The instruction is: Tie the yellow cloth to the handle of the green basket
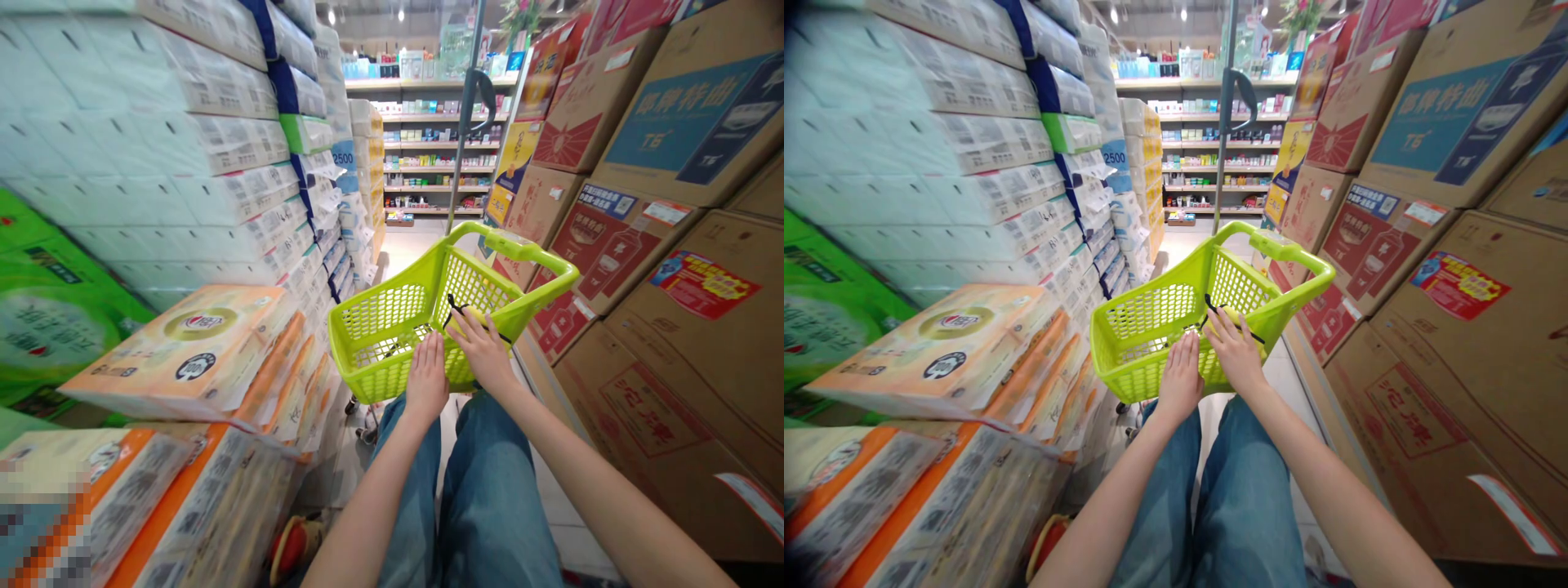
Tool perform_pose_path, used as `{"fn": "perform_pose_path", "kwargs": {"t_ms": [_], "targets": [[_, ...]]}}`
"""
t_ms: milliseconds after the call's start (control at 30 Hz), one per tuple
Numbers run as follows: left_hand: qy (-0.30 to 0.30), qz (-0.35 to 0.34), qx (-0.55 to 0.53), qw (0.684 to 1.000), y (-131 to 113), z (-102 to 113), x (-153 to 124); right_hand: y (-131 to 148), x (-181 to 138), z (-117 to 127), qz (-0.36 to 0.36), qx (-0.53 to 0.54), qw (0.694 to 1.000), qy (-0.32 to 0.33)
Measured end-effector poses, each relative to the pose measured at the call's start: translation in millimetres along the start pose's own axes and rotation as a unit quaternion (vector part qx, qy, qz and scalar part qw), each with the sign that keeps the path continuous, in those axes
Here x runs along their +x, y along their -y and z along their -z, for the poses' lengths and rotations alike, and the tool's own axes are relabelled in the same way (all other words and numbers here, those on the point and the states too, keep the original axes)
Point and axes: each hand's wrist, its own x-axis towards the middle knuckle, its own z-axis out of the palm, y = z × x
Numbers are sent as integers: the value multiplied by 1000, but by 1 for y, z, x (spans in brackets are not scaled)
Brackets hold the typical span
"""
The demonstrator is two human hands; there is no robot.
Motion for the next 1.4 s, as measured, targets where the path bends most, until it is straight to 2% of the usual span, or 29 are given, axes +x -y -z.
{"fn": "perform_pose_path", "kwargs": {"t_ms": [133, 200, 400, 667, 767, 900, 967, 1067, 1133, 1200, 1267, 1333, 1400], "targets": [[-7, -1, 2, 1000, 0, 1, -1, -4, 19, 21, -39, -45, 998, 8], [-10, -2, 0, 1000, 0, 2, -1, -3, 23, 23, -31, -45, 998, 20], [-9, -4, -5, 1000, 1, 3, -1, -9, 9, 17, 18, 20, 999, 19], [6, 2, -19, 1000, 1, 4, -1, -38, 0, 17, 68, -5, 997, 20], [7, 3, -20, 1000, 0, 5, -1, -31, 2, 9, 66, 11, 997, 29], [0, 3, -21, 1000, 0, 5, -1, -3, 0, -6, 30, 42, 999, 5], [-3, 2, -20, 1000, 0, 4, -1, 1, -2, -10, 40, 45, 998, -1], [-5, 1, -20, 1000, 1, 4, -1, -26, -5, -9, 63, 32, 998, -6], [-5, -2, -20, 1000, 2, 3, -1, -61, -5, -4, 45, 16, 999, -22], [-5, -6, -18, 1000, 2, 3, -1, -92, -4, 1, -5, -2, 999, -49], [-7, -7, -16, 1000, 2, 3, -1, -105, -3, 3, -61, -11, 996, -69], [-6, -4, -16, 1000, 2, 4, -1, -90, -3, -1, -106, -7, 991, -80], [-2, 0, -16, 1000, 1, 4, -1, -53, -3, -12, -127, 11, 988, -86]]}}
